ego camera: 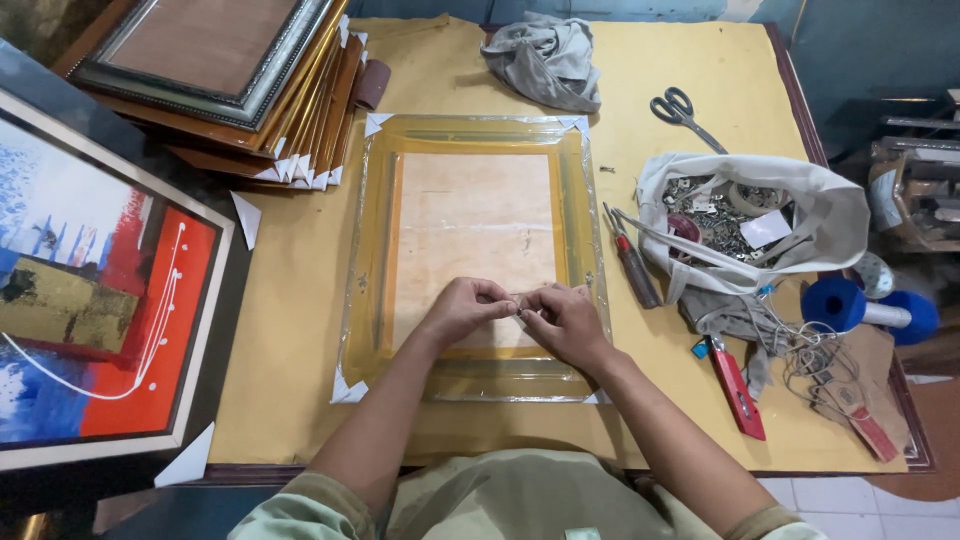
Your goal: The person is finishing the assembly of a picture frame by inserting and securing metal clips into the back of the frame to hold the artwork and backing in place.
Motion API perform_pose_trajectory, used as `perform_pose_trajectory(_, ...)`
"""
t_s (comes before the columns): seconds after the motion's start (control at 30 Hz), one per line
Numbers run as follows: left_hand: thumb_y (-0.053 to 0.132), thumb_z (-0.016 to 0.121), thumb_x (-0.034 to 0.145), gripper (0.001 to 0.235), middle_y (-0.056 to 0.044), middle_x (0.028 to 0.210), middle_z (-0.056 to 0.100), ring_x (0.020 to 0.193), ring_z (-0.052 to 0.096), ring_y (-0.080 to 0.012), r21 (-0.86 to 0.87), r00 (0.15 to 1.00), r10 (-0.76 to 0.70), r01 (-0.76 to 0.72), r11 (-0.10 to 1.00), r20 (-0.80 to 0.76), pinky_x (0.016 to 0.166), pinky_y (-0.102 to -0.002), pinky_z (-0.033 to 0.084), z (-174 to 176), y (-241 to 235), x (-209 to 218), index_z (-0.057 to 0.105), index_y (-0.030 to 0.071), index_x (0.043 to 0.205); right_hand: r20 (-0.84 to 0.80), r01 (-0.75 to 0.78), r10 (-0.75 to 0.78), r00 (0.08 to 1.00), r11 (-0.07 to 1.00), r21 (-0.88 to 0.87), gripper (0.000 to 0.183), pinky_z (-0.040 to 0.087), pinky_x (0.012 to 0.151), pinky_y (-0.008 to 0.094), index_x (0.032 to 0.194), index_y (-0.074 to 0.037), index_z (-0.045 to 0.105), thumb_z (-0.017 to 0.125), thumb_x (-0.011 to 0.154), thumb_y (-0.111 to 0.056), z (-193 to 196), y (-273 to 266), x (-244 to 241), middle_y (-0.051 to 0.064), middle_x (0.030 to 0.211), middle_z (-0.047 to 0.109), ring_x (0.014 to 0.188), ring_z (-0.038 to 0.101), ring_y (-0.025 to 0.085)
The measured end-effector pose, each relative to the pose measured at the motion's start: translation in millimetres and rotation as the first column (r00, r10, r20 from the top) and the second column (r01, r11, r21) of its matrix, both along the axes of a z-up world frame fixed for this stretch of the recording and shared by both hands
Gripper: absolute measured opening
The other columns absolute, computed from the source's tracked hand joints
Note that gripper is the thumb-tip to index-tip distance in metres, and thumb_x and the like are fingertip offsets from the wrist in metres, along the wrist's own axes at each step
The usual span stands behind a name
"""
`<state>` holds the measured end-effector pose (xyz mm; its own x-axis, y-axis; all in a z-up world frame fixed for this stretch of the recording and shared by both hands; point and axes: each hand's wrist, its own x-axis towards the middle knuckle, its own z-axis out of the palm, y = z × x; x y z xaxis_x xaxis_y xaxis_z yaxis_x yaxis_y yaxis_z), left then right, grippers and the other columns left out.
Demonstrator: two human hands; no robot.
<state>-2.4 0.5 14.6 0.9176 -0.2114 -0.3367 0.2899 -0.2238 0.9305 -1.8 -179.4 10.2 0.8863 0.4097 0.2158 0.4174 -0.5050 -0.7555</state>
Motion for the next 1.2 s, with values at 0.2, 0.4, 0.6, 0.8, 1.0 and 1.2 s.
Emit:
perform_pose_trajectory(0.2, 0.036, 0.078, 0.051, 0.038, 0.005, 0.078, 0.065, 0.07, 0.061, -0.0069, 0.201, 0.999, -0.043, 0.043, 0.979, -0.004, 0.065, -0.021, 0.047, 12.7, 0.7, -8.3, 0.069, 0.02, 0.084, 0.01, 0.013, -0.013, 1.0, 1.0, -0.014, 0.005, 0.029, 0.067, 0.025, 0.073, -0.021, 0.064, 0.066, 0.07, -0.024, -6.3, -1.0, -0.1, -0.007, 0.058, 0.06, 0.063, 0.056, 0.011)
perform_pose_trajectory(0.4, 0.035, 0.078, 0.053, 0.036, 0.006, 0.076, 0.064, 0.068, 0.06, -0.0043, 0.184, 1.0, 0.022, -0.02, 0.983, -0.006, 0.063, -0.019, 0.048, -3.0, -2.0, -5.7, 0.07, 0.021, 0.084, 0.03, 0.044, -0.044, 0.999, 0.999, -0.002, 0.005, 0.029, 0.066, 0.025, 0.072, -0.022, 0.064, 0.067, 0.069, -0.023, -8.4, 1.2, 0.7, -0.008, 0.058, 0.059, 0.062, 0.056, 0.011)
perform_pose_trajectory(0.6, 0.023, 0.077, 0.055, 0.029, 0.002, 0.067, 0.062, 0.064, 0.058, -0.005, 0.048, 0.994, 0.061, -0.065, 0.997, 0.092, 0.063, -0.021, 0.048, -17.2, 0.9, -7.0, 0.07, 0.013, 0.081, 0.053, 0.05, -0.05, 0.997, 0.999, -0.004, 0.004, 0.028, 0.066, 0.026, 0.071, -0.021, 0.063, 0.066, 0.068, -0.021, -5.1, 3.6, -0.5, -0.007, 0.057, 0.058, 0.062, 0.056, 0.012)
perform_pose_trajectory(0.8, 0.02, 0.072, 0.064, 0.014, 0.003, 0.057, 0.061, 0.058, 0.053, -0.0029, 0.085, 0.981, 0.075, -0.092, 0.992, 0.18, 0.054, -0.021, 0.045, -18.2, -0.7, -5.2, 0.071, 0.014, 0.077, 0.047, 0.075, -0.075, 0.996, 0.997, -0.01, 0.004, 0.028, 0.065, 0.025, 0.069, -0.021, 0.062, 0.066, 0.068, -0.021, -2.5, 5.1, -1.4, -0.008, 0.055, 0.057, 0.06, 0.055, 0.011)
perform_pose_trajectory(1.0, 0.022, 0.068, 0.072, 0.013, -0.002, 0.072, 0.067, 0.067, 0.062, -0.0085, 0.093, 0.972, 0.116, -0.138, 0.986, 0.206, 0.062, -0.025, 0.05, -8.3, -7.9, -12.0, 0.07, 0.016, 0.083, 0.005, 0.127, -0.127, 0.992, 0.991, 0.028, 0.004, 0.03, 0.065, 0.023, 0.066, -0.019, 0.061, 0.065, 0.067, -0.02, -13.6, 2.4, 2.0, -0.005, 0.051, 0.054, 0.058, 0.054, 0.013)
perform_pose_trajectory(1.2, 0.023, 0.076, 0.061, 0.034, -0.004, 0.087, 0.065, 0.083, 0.063, -0.0133, 0.093, 0.978, 0.062, -0.083, 0.992, 0.201, 0.075, -0.026, 0.053, -6.8, -3.2, -11.4, 0.068, 0.014, 0.093, 0.006, 0.152, -0.153, 0.988, 0.987, 0.058, 0.005, 0.032, 0.065, 0.022, 0.065, -0.019, 0.061, 0.065, 0.067, -0.021, -15.2, 1.0, 2.7, -0.003, 0.049, 0.051, 0.056, 0.054, 0.013)
